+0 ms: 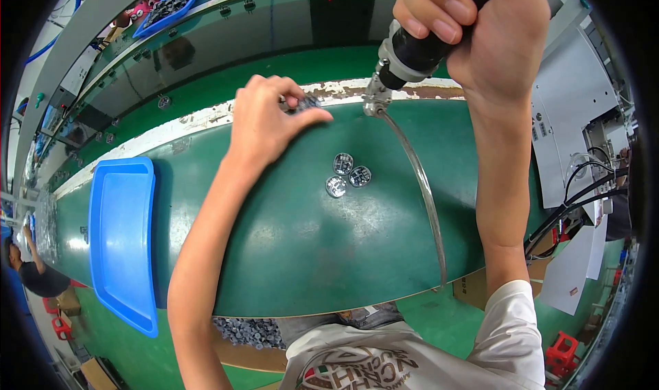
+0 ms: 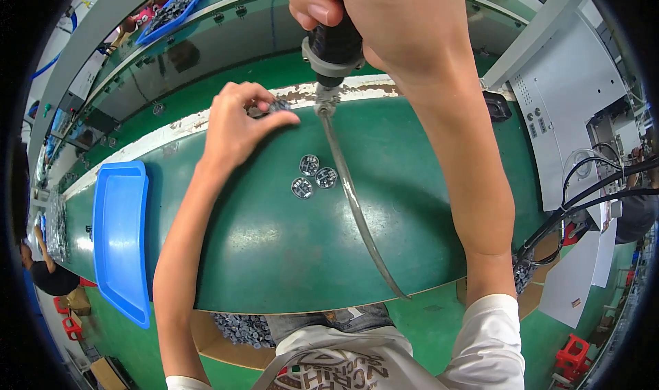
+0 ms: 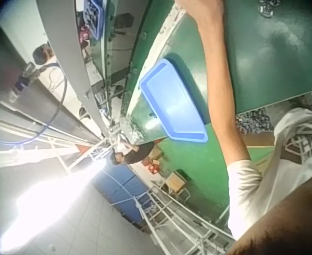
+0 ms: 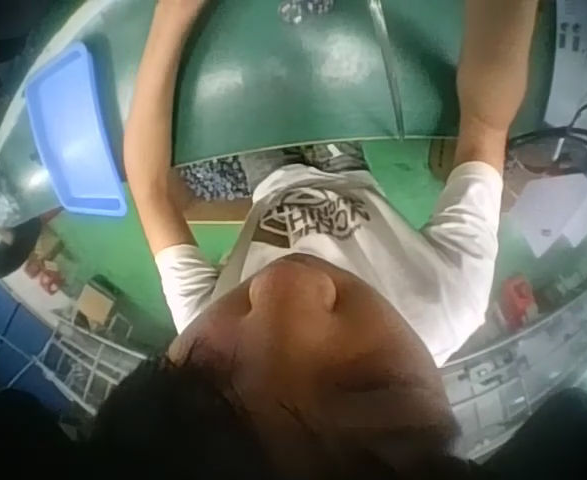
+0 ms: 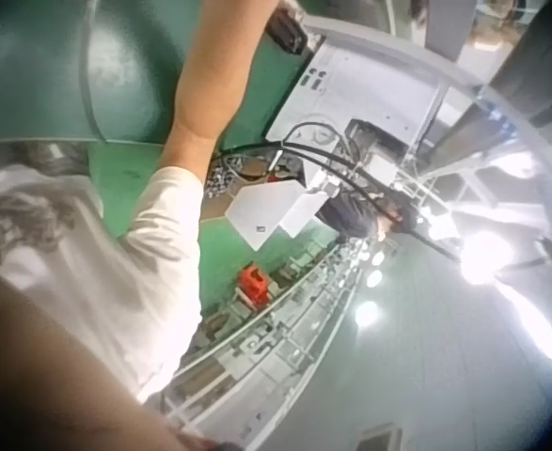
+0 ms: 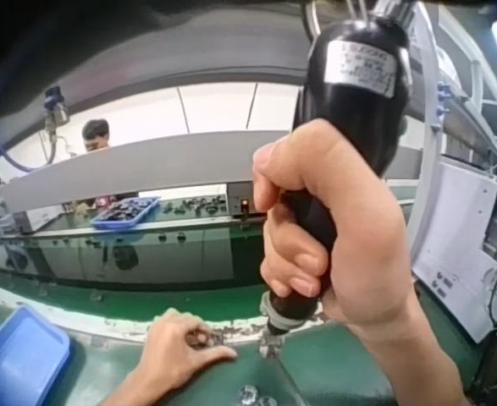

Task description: The person assembles small plastic and metal components by hand, taking them from a blue parts tray and a cardboard box, then securing them together with a pneumatic screwdriver.

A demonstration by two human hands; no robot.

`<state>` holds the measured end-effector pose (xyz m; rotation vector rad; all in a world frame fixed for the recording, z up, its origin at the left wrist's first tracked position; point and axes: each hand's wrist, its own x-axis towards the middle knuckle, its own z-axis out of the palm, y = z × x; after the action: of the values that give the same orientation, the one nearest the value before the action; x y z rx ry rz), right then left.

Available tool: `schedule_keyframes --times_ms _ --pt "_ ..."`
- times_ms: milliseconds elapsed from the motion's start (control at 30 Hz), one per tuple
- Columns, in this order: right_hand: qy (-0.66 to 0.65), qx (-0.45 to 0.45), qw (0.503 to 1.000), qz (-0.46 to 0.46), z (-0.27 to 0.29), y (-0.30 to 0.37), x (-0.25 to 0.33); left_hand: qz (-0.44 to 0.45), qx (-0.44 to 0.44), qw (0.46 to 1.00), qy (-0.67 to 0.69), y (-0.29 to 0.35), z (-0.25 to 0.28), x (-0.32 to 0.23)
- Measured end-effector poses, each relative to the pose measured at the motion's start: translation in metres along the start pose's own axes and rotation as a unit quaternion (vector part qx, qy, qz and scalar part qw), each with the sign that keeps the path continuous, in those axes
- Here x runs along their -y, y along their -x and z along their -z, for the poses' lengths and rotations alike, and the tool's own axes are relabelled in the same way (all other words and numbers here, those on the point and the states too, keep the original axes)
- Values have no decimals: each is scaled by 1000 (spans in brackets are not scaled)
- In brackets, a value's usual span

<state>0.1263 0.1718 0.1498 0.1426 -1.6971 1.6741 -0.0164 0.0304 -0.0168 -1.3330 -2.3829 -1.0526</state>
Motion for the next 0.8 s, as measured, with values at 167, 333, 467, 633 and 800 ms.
schedule_keyframes --times_ms 167,333,467,633,800 --pt "22 0 999 41 -11 6 -14 16 67 997 46 23 -13 -22" --pt "-55 228 962 136 7 -13 -50 36 79 994 68 28 -14 -22" --pt "-73 233 961 130 6 -18 -65 48 98 992 59 27 -14 -25" --pt "-365 300 871 134 -9 -25 -79 24 66 995 69 29 -19 -21" --pt "-152 184 968 73 -11 -19 -69 14 62 995 72 27 -20 -23"
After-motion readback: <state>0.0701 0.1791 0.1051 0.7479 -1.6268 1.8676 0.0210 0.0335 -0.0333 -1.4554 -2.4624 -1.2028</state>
